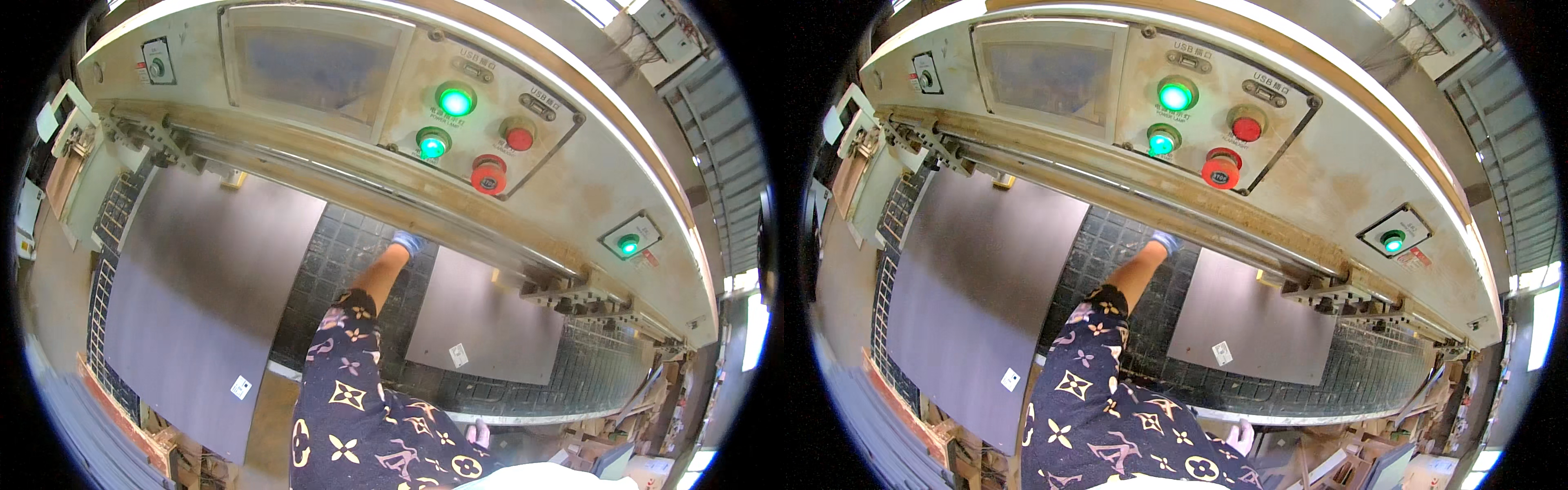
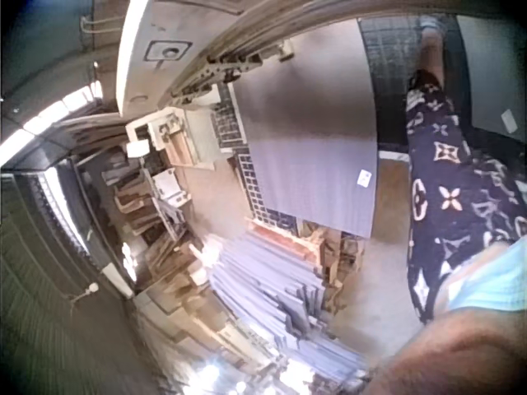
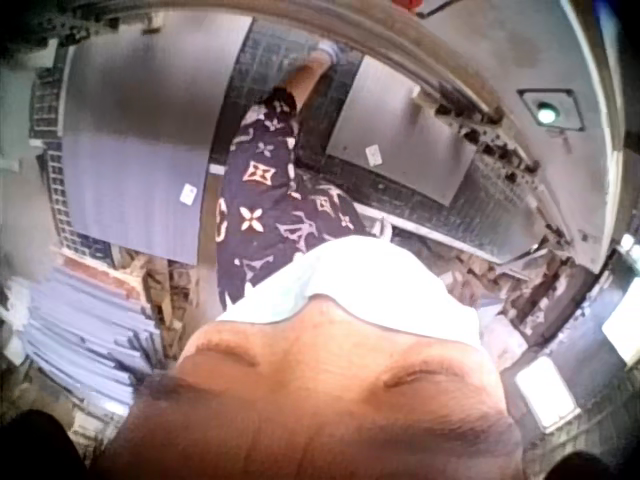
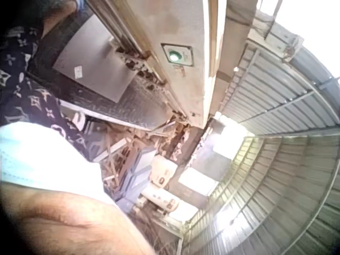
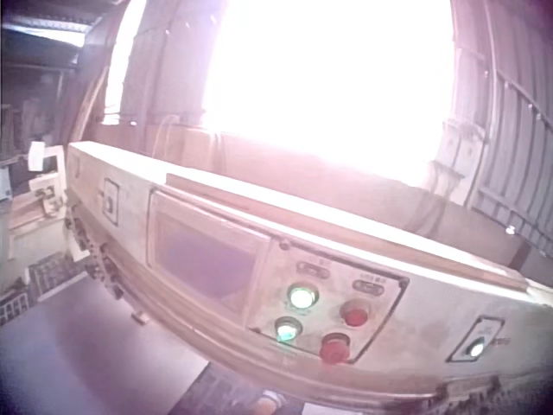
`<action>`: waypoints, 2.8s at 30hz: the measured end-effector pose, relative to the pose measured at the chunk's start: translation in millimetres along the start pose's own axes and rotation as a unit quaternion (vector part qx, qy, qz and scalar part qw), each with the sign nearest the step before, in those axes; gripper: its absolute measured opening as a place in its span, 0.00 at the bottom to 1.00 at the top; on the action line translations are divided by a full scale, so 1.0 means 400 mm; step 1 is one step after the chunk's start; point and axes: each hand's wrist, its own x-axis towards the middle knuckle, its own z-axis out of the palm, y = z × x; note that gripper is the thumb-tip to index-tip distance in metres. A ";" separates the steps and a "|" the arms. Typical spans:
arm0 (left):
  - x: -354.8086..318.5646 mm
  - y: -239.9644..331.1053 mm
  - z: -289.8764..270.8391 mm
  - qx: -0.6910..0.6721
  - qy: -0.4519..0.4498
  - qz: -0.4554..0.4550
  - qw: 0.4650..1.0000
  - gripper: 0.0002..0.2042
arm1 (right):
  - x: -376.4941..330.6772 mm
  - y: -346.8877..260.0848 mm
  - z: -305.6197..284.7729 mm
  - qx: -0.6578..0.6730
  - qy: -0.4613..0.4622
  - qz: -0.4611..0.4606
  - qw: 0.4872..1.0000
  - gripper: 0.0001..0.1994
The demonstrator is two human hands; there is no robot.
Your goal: The person repeatedly picks up gray metal sheets from a stack, places them on a shearing machine, operates the controls, and removes the processed pieces. The person handles the sheets one at a time and stacks the finished pieces on a nearby table.
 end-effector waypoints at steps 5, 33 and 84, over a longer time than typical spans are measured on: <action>-0.185 0.069 -0.223 -0.017 0.183 -0.228 0.956 0.29 | 0.032 -0.104 0.050 0.130 0.013 0.105 0.986 0.13; -0.181 -0.115 -0.366 0.038 0.099 -0.311 0.944 0.32 | 0.043 -0.043 0.120 0.010 -0.213 0.154 0.965 0.15; -0.968 0.080 -0.260 -0.080 -0.079 0.168 0.979 0.19 | 0.559 -0.925 -0.328 -0.234 0.362 -0.393 0.812 0.21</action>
